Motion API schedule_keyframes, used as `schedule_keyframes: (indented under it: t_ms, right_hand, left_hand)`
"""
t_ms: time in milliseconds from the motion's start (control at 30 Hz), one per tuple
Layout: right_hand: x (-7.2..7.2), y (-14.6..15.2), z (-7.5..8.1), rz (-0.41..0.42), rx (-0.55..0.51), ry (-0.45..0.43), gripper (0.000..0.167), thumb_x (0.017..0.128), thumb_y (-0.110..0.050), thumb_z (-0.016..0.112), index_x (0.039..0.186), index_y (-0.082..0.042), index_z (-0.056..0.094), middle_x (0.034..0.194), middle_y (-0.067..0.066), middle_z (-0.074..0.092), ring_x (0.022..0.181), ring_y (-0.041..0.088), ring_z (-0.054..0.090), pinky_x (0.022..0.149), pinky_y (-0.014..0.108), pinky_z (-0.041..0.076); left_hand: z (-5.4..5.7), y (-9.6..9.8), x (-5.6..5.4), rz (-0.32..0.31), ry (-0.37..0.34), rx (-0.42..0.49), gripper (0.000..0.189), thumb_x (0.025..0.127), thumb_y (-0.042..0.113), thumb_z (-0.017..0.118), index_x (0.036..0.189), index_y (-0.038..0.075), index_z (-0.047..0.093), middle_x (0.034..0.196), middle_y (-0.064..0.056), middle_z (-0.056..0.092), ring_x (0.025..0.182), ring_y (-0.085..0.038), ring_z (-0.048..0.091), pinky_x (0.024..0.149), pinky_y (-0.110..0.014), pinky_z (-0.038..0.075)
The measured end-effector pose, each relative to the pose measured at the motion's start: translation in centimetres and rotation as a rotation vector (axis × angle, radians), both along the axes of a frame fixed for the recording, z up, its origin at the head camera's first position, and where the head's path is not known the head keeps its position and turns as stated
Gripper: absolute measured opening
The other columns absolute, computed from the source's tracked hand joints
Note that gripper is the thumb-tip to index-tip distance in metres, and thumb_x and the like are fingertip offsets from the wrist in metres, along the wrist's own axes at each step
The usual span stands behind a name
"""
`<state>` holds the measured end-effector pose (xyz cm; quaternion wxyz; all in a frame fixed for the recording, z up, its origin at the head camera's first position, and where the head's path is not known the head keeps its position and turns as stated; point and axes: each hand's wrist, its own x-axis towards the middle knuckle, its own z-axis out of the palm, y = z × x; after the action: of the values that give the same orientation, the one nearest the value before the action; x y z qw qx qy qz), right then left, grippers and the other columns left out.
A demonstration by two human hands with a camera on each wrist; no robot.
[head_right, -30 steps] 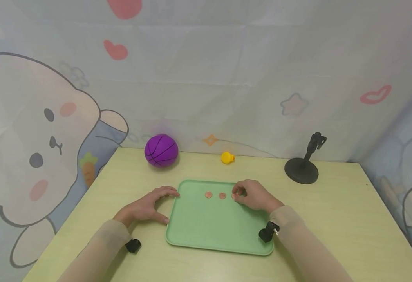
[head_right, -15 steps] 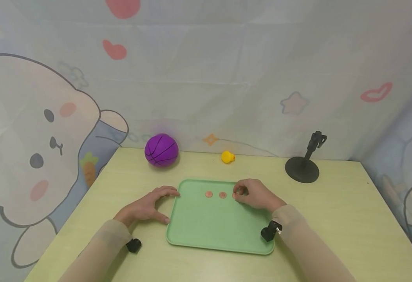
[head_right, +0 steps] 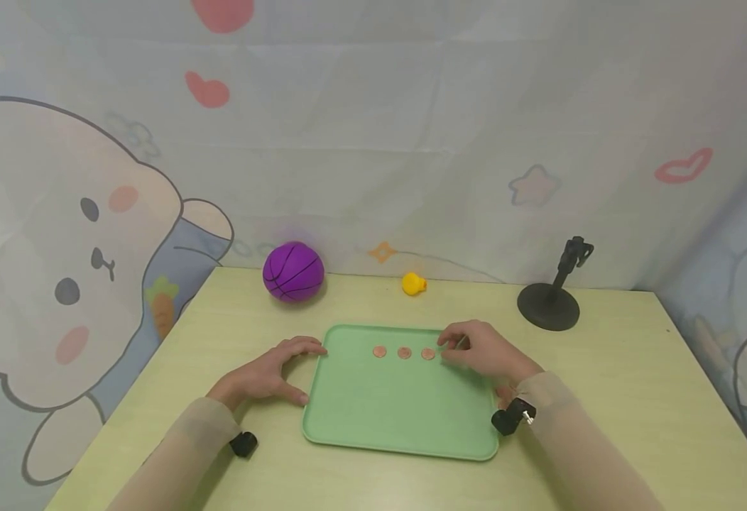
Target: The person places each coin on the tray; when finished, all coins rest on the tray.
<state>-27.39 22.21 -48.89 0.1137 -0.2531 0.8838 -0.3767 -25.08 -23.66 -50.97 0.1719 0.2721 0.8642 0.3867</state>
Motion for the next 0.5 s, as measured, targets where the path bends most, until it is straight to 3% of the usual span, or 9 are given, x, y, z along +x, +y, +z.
schedule_keyframes:
  t_ms: [267,500]
  right_hand:
    - [0.1,2.3,0.9,-0.003,-0.016,0.051,0.022,0.099,-0.02,0.075,0.116,-0.007,0.075,0.097,-0.002,0.07,0.084,0.015,0.064,0.072,0.028,0.055]
    - [0.6,4.8,1.1,-0.045,-0.025,0.038,0.022,0.099,-0.02,0.075,0.116,-0.007,0.075,0.097,-0.001,0.071,0.085,0.013,0.066,0.075,0.027,0.055]
  left_hand:
    - [-0.2,0.0,-0.1,-0.002,-0.002,0.008,0.084,0.072,0.031,0.098,0.146,0.026,0.058,0.163,-0.003,0.039,0.152,-0.031,0.028,0.124,-0.062,0.019]
    - [0.0,0.0,0.0,0.004,-0.012,0.009,0.084,0.072,0.032,0.098,0.145,0.027,0.058,0.164,-0.003,0.039,0.153,-0.031,0.027,0.124,-0.062,0.018]
